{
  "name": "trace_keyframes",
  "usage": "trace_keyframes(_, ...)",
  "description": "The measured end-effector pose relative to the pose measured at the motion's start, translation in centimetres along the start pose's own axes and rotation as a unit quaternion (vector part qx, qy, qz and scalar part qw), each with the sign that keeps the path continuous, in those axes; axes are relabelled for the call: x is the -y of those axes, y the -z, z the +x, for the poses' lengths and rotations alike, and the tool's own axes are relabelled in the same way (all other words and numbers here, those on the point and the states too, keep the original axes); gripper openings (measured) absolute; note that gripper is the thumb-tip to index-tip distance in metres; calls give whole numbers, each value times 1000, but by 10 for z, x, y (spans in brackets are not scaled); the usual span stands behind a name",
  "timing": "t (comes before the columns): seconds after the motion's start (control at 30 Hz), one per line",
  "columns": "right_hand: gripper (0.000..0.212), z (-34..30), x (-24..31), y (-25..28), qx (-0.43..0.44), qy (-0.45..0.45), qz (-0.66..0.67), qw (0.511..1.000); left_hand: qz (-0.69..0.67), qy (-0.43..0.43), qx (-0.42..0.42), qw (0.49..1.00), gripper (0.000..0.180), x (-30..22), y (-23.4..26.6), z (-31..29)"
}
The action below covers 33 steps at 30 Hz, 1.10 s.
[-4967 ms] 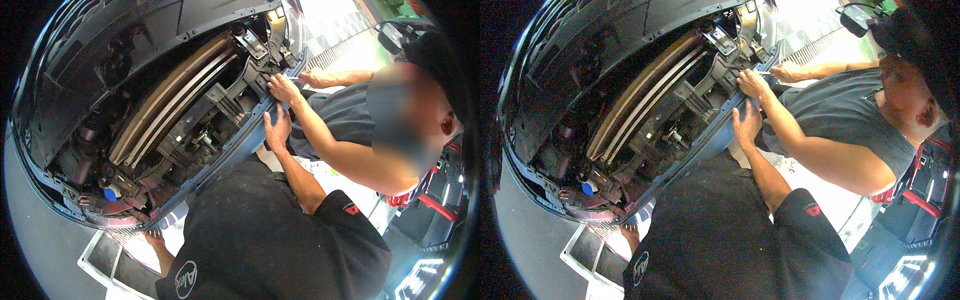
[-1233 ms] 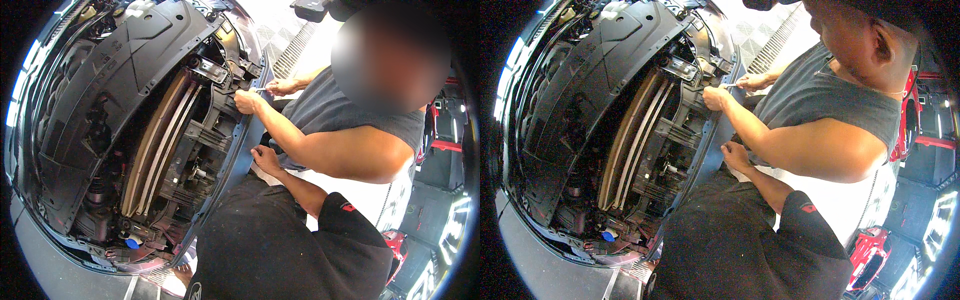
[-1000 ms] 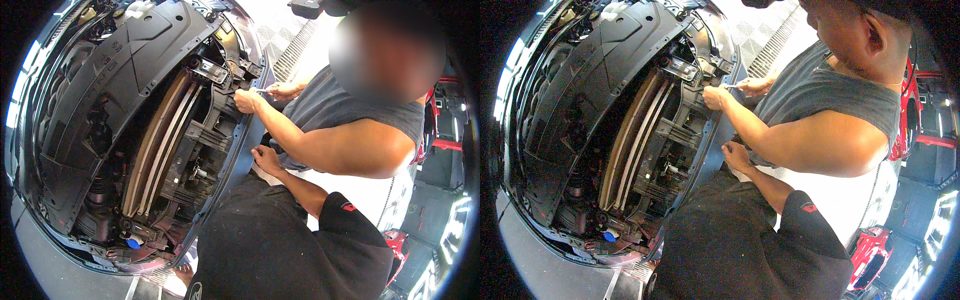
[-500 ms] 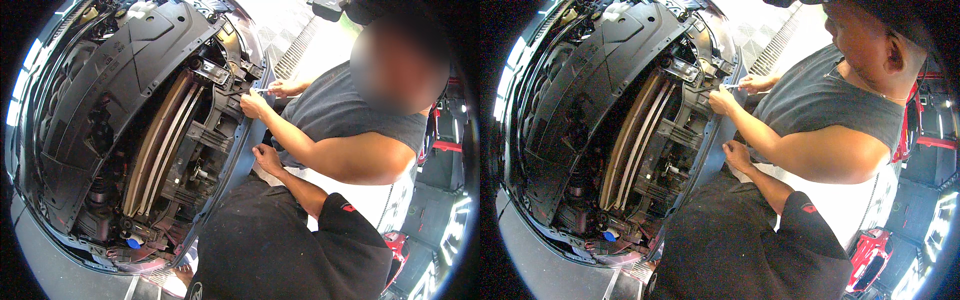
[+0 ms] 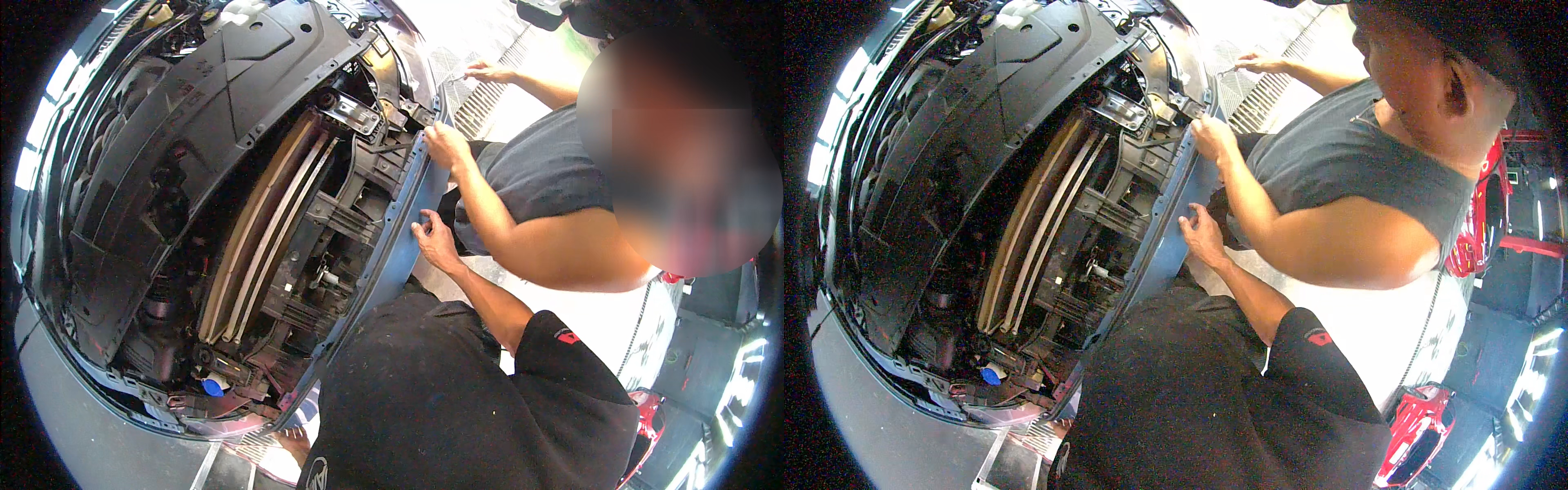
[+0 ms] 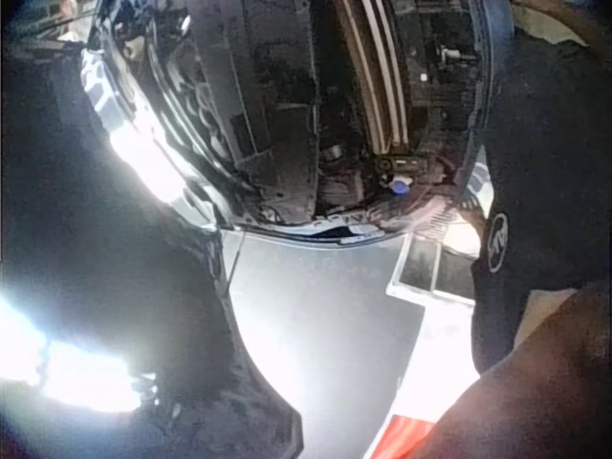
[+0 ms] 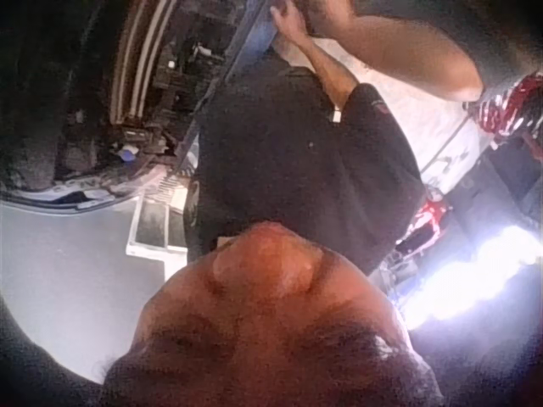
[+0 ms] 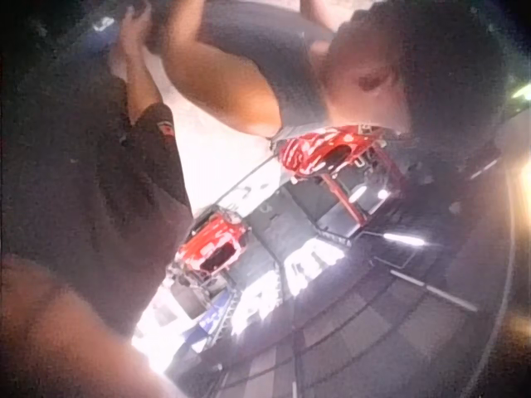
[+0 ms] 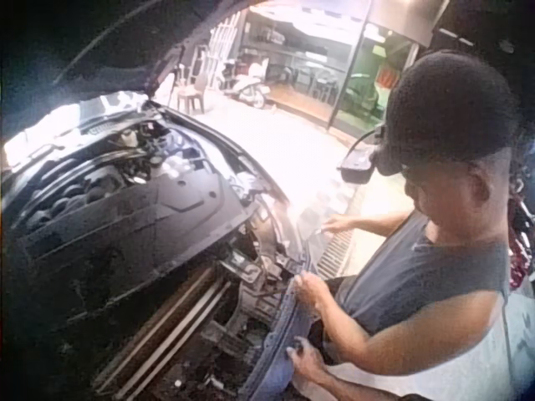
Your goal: The person gathers plastic fasteners from the floor and then, with a coworker, positions and secures a car bumper onto the front of a vehicle. They align the bumper, insert fasteners by hand, and adjust the fit along the lower edge and sides.
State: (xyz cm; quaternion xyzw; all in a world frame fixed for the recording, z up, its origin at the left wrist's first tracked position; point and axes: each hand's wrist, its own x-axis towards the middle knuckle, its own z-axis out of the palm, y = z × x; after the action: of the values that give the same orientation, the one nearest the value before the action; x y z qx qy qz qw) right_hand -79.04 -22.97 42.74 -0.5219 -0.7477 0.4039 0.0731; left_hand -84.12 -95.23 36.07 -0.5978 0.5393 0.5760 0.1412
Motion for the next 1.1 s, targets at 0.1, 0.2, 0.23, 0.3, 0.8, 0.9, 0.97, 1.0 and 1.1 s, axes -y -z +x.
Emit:
trace_keyframes(0.1,64,-4,-3,0,11,-10,-1,1000,-3,-4,4,1000,99,-1,6,0)
trace_keyframes(0.2,84,-4,-18,-10,-44,-49,-19,998,2,-10,7,1000,100,1,11,-1)
trace_keyframes(0.23,92,1,-21,-15,-69,-66,-27,995,5,-3,13,1000,98,0,12,-4)
trace_keyframes(0.3,107,19,-18,-11,-37,-156,69,985,11,12,28,999,96,0,11,-5)
trace_keyframes(0.8,91,45,-14,-3,35,-207,304,929,-17,38,-6,999,48,-15,-10,-28)
trace_keyframes(0.9,94,53,-14,-8,53,-237,308,920,-6,71,-22,997,49,-17,-1,-12)
trace_keyframes(0.97,97,53,-9,-10,57,-245,306,918,-14,88,-36,995,45,-18,2,-10)
trace_keyframes(1.0,101,56,-6,-11,53,-268,335,902,-44,75,-43,995,42,-11,6,-12)
trace_keyframes(1.1,106,86,11,1,-10,-307,371,876,9,81,-6,997,35,-23,6,-1)
